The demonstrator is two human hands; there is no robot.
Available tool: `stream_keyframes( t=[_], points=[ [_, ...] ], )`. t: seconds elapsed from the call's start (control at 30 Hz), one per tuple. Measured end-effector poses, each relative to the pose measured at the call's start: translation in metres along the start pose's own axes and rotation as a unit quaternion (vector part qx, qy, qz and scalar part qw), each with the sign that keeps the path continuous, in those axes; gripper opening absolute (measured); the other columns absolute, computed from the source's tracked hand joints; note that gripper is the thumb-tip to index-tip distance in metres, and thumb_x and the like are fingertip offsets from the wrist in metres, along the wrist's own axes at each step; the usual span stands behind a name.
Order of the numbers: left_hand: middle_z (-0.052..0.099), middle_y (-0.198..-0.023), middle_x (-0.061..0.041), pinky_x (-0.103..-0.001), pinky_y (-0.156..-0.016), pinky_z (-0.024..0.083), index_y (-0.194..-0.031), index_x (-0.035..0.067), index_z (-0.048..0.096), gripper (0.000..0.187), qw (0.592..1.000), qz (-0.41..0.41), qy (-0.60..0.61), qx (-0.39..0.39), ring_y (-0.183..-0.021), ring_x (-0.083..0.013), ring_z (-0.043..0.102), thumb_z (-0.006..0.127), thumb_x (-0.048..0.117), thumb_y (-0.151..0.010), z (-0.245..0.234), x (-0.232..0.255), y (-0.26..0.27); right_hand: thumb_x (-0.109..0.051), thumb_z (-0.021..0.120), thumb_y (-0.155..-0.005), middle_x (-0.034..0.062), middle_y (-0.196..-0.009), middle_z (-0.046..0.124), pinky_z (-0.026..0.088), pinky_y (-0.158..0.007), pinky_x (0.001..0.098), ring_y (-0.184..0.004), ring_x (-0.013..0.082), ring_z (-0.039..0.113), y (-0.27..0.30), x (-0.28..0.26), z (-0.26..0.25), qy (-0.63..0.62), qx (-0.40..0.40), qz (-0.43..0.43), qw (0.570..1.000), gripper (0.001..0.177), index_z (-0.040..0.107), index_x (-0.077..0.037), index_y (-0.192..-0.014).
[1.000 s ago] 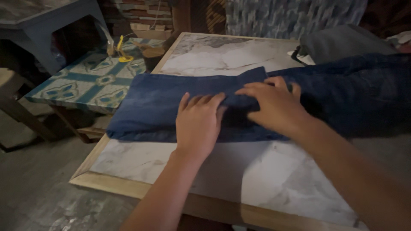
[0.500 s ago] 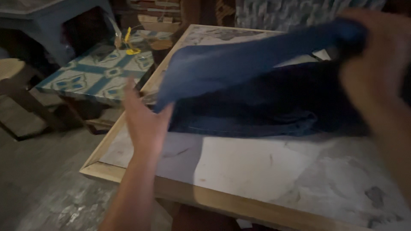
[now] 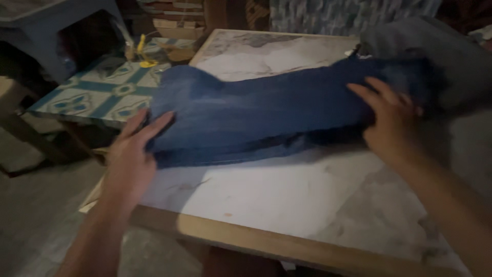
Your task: The person folds a gray and white polo shirt, a pair of blue jeans, and a white sweater by hand on a table.
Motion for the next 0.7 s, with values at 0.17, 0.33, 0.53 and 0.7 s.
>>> stream_keyframes(
  t=[0.17,0.33,0.53,0.7],
  points=[
    [0.035,-0.165,-0.015,-0.038,-0.101,0.051,-0.145,0.035,0.057,0.094,0.998,-0.065,-0.011,0.007,-0.136,-0.0357,0.052,0.052,-0.025,-0.074,-0.036,-0.04,0.028,0.014,0.058,-0.063,0.0072,-0.161,0.04,0.034,-0.117,0.0496,-0.141,0.0388,0.041,-0.032,-0.029,0.027,-0.073,-0.078,-0.078,0.991,0.095,0.056,-0.032,-0.146],
    [0.013,-0.172,-0.005,-0.056,-0.115,0.04,-0.164,0.048,0.027,0.078,0.901,-0.284,0.108,-0.31,-0.149,-0.0361,0.036,0.062,0.028,-0.098,-0.037,-0.071,0.039,-0.005,0.081,-0.072,0.0085,-0.175,0.018,0.029,-0.116,0.0524,-0.157,0.0323,0.018,-0.1,0.026,0.066,-0.073,-0.306,-0.06,0.948,0.101,0.049,-0.034,-0.162],
    [0.024,-0.169,-0.014,-0.061,-0.119,0.031,-0.163,0.022,0.024,0.073,0.942,-0.297,0.095,-0.12,-0.151,-0.0386,0.032,0.041,0.056,-0.101,-0.038,-0.075,-0.063,-0.054,0.068,-0.097,0.0247,-0.126,0.069,0.051,-0.095,0.0552,-0.114,0.0412,0.066,-0.179,0.073,0.106,-0.265,-0.18,0.182,0.93,0.068,0.065,0.002,-0.136],
    [0.025,-0.164,-0.021,-0.054,-0.116,0.034,-0.159,0.011,0.026,0.073,0.943,-0.315,0.102,-0.036,-0.146,-0.0423,0.033,0.047,0.051,-0.103,0.009,-0.08,-0.129,-0.048,0.076,-0.098,0.0304,-0.112,0.074,0.053,-0.095,0.0469,-0.104,0.0423,0.071,-0.207,0.044,0.136,-0.032,-0.139,0.101,0.985,0.058,0.076,0.007,-0.116]
  ],
)
Point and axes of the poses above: each hand's wrist, its own y-axis away from the middle knuckle, its own z-axis out of the palm, x = y × z, the point moved 7 cm from there along -y, towards the middle knuckle
